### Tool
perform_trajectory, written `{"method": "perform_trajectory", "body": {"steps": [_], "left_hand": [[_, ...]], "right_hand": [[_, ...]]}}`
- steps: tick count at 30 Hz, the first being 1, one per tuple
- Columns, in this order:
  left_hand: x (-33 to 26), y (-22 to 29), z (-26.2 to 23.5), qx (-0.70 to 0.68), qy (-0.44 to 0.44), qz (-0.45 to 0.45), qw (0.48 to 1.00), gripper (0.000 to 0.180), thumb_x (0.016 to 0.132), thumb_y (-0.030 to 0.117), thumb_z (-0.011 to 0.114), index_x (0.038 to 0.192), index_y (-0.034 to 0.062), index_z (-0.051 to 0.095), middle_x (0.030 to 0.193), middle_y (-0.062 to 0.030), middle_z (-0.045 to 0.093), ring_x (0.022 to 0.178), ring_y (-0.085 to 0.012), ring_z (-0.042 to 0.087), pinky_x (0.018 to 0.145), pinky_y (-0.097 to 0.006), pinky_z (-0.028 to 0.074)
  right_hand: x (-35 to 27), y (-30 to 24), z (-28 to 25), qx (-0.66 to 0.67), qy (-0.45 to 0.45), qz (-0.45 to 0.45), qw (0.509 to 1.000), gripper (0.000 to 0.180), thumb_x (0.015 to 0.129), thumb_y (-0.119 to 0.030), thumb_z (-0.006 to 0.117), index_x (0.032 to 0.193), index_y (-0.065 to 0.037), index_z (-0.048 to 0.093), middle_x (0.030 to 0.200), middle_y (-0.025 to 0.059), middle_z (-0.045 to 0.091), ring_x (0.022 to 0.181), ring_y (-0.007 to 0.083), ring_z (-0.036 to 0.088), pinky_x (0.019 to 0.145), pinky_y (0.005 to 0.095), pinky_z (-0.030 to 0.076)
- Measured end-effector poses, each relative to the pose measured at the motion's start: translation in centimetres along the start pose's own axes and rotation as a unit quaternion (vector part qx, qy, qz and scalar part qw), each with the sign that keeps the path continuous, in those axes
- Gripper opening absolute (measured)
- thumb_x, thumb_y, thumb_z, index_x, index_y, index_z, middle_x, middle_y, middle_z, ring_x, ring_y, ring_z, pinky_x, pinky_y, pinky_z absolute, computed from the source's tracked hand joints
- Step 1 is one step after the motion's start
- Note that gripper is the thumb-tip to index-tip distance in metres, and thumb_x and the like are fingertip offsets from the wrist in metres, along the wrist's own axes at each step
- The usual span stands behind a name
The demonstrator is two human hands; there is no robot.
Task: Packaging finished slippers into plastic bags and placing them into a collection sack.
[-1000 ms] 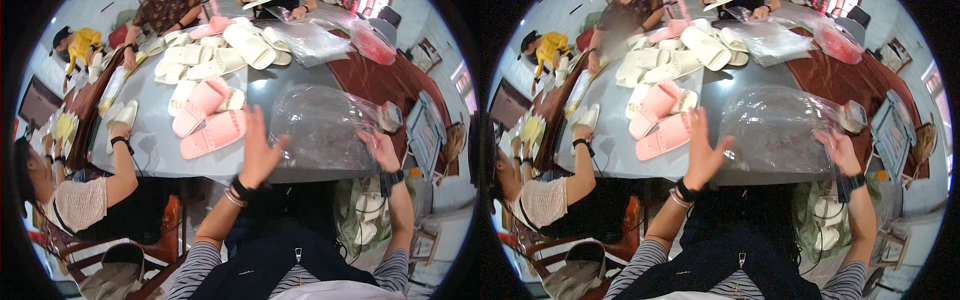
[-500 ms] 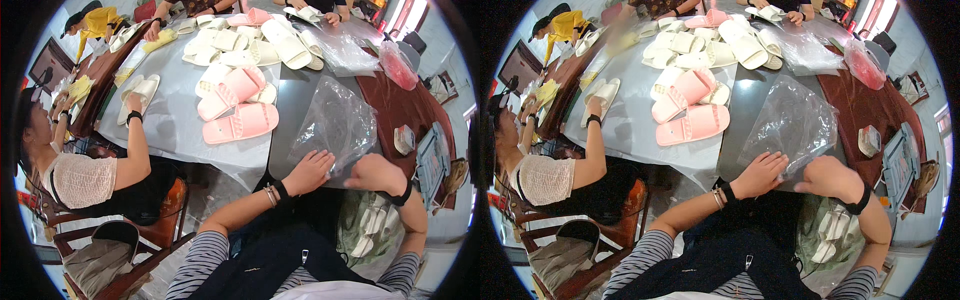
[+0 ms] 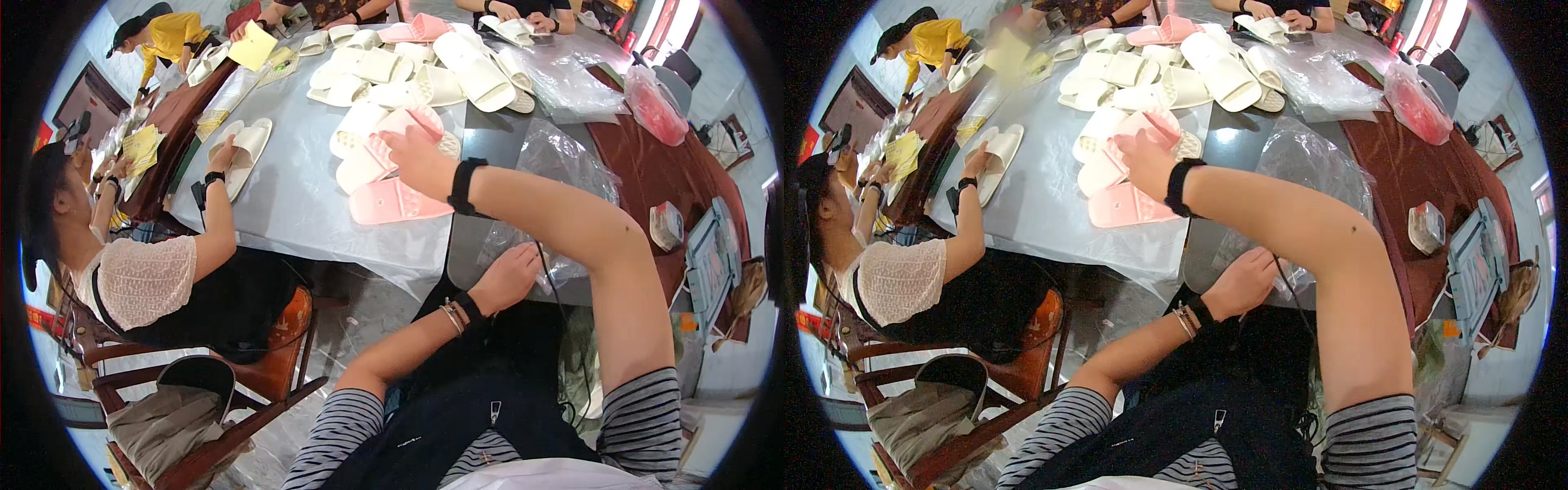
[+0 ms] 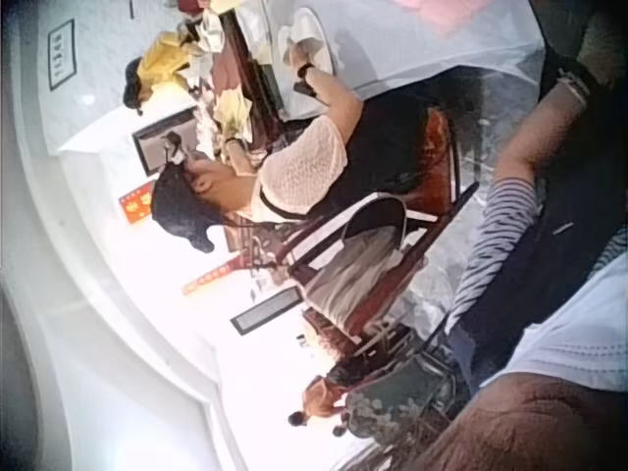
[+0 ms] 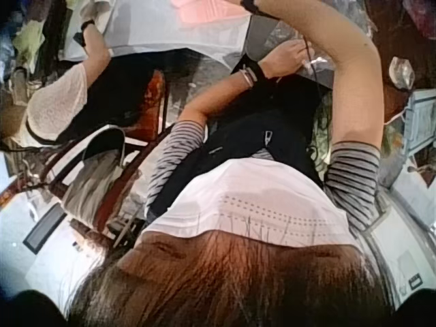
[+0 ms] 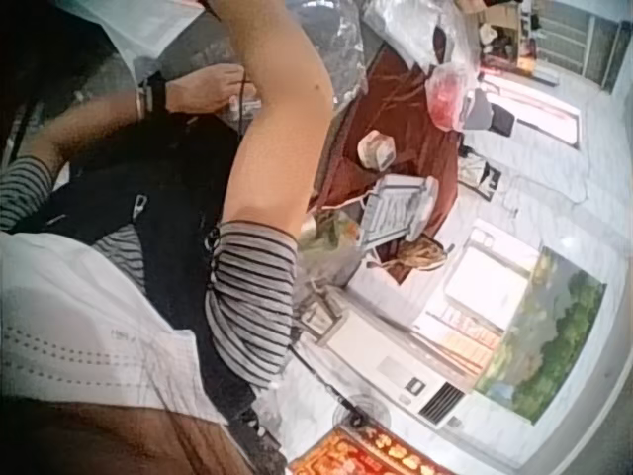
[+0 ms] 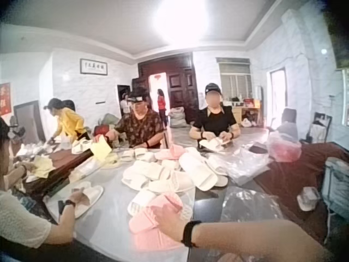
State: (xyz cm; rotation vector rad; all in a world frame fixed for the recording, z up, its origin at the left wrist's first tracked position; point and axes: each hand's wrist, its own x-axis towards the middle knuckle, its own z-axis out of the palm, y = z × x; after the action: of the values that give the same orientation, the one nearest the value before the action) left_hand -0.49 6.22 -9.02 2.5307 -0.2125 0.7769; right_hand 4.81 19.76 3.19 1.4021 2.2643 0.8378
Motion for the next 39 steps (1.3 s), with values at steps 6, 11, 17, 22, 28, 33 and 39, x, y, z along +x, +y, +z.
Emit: {"method": "perform_trajectory", "body": {"steps": [6, 11, 17, 22, 28, 33, 39], "left_hand": [[0.0, -0.2, 0.1, -0.025, 0.049, -0.041, 0.998, 0.032, 0.081, 0.003, 0.062, 0.113, -0.0032, 0.061, 0.119, -0.0181, 0.060, 0.119, -0.0340, 0.054, 0.101, -0.040, 0.047], [-0.3, -0.5, 0.0, 0.025, 0.106, -0.052, 0.993, 0.032, 0.084, 0.011, 0.068, 0.116, 0.0058, 0.065, 0.121, -0.0144, 0.062, 0.114, -0.0357, 0.056, 0.096, -0.051, 0.046], [0.7, -2.7, 1.6, -0.095, 0.032, -0.066, 0.993, 0.039, 0.087, 0.009, 0.064, 0.126, 0.0063, 0.060, 0.120, -0.0152, 0.062, 0.111, -0.0362, 0.056, 0.095, -0.047, 0.045], [3.5, -0.6, -3.4, -0.119, -0.097, -0.045, 0.987, 0.056, 0.079, -0.008, 0.051, 0.135, -0.0002, 0.050, 0.126, -0.0247, 0.059, 0.116, -0.0434, 0.056, 0.101, -0.048, 0.046], [5.3, 0.4, -4.1, -0.075, -0.211, -0.106, 0.969, 0.045, 0.080, -0.006, 0.053, 0.124, 0.0025, 0.054, 0.114, -0.0194, 0.064, 0.099, -0.0402, 0.064, 0.084, -0.048, 0.052], [4.9, 1.4, -5.0, -0.023, -0.198, 0.012, 0.980, 0.026, 0.079, -0.005, 0.055, 0.100, 0.0076, 0.064, 0.119, -0.0089, 0.068, 0.092, -0.0331, 0.068, 0.076, -0.042, 0.056], [4.6, 0.5, -5.0, 0.008, -0.199, 0.049, 0.979, 0.030, 0.075, -0.005, 0.057, 0.098, 0.0108, 0.069, 0.135, -0.0040, 0.063, 0.100, -0.0300, 0.069, 0.079, -0.039, 0.058]], "right_hand": [[-2.0, 2.5, -1.4, 0.157, -0.101, 0.001, 0.982, 0.050, 0.059, -0.038, 0.087, 0.099, -0.010, 0.077, 0.110, 0.0070, 0.067, 0.127, 0.0328, 0.049, 0.110, 0.0573, 0.034], [-11.2, 5.5, -2.9, 0.209, 0.176, 0.054, 0.961, 0.040, 0.066, -0.028, 0.080, 0.098, -0.010, 0.067, 0.112, 0.0114, 0.061, 0.127, 0.0366, 0.049, 0.110, 0.0584, 0.036], [-24.1, 6.5, -11.6, 0.223, 0.171, 0.189, 0.941, 0.043, 0.068, -0.016, 0.077, 0.107, -0.004, 0.063, 0.108, 0.0143, 0.059, 0.120, 0.0407, 0.051, 0.107, 0.0470, 0.041], [-36.1, 6.0, -10.9, 0.262, -0.029, 0.376, 0.888, 0.036, 0.073, -0.017, 0.078, 0.104, -0.004, 0.067, 0.108, 0.0136, 0.064, 0.111, 0.0350, 0.056, 0.090, 0.0421, 0.047], [-45.2, 1.6, 0.0, 0.332, -0.170, 0.444, 0.814, 0.040, 0.086, -0.040, 0.068, 0.108, -0.007, 0.069, 0.099, 0.0166, 0.068, 0.101, 0.0394, 0.061, 0.088, 0.0482, 0.047], [-47.1, -0.5, 1.3, 0.305, -0.124, 0.448, 0.831, 0.044, 0.092, -0.049, 0.061, 0.110, -0.010, 0.069, 0.104, 0.0178, 0.070, 0.093, 0.0381, 0.066, 0.083, 0.0492, 0.050], [-47.8, -1.3, 1.8, 0.305, -0.044, 0.523, 0.794, 0.040, 0.088, -0.041, 0.070, 0.087, -0.002, 0.065, 0.078, 0.0156, 0.067, 0.066, 0.0296, 0.064, 0.063, 0.0429, 0.049]]}}
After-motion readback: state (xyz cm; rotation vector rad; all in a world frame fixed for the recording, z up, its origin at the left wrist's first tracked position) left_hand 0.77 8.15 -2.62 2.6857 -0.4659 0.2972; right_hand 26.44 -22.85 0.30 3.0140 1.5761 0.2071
